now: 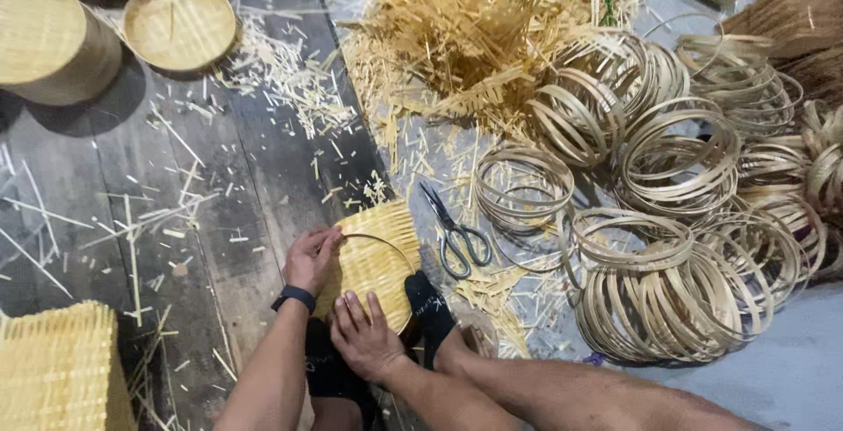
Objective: The person sits on the floor assembling bamboo steamer baskets. They place a round woven bamboo mat over a wooden base, press a bamboo rim ring around the mat to lock it in place, trim excess slats with shears, and set finished steamer lids onto a growing stack.
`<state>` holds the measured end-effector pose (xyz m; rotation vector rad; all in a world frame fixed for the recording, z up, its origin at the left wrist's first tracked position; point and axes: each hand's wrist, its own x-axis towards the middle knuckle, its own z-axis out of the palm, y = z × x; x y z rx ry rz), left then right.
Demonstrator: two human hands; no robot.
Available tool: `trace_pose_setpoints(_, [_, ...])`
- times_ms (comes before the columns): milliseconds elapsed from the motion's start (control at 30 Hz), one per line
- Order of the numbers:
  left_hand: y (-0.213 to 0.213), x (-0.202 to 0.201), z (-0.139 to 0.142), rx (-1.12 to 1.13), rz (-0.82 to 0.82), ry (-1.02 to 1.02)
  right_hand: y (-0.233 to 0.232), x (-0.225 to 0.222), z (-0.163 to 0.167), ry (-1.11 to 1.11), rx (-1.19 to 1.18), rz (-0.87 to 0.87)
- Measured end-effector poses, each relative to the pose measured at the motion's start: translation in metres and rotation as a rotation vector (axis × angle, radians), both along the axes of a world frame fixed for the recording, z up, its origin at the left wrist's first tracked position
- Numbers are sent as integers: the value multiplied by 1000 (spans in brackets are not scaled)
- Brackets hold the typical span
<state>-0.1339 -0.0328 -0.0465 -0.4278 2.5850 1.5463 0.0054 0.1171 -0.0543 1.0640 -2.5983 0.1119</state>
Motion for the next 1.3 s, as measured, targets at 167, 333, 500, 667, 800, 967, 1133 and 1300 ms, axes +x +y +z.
trace_pose_setpoints(167, [1,0,6,18,-48,10,2,4,-7,-277,-15,-27])
trace_pose_setpoints(333, [1,-6,-7,433,10,22,-8,7,-4,-72,-56,-46])
trace_pose_setpoints(500, [-3,-8,-2,53,-117,150,4,-7,31,-428,-160,-27])
trace_pose_setpoints(667, [1,1,10,-330,-194,243,39,-112,40,-610,-288,-36])
trace_pose_setpoints(800, [3,3,11,-328,-220,81,42,-162,8,-354,-490,-49])
trace_pose_setpoints(967, [-2,-14,-12,-258,-178,-227,38,-178,-19,-909,-612,-321])
trace_pose_setpoints(1133, [-11,-35,-38,-106,-131,-309,39,-181,-17,-897,-733,-313])
trace_pose_setpoints(1300, [-19,-35,-48,-56,-74,-299,41,-177,-30,-883,-327,-389])
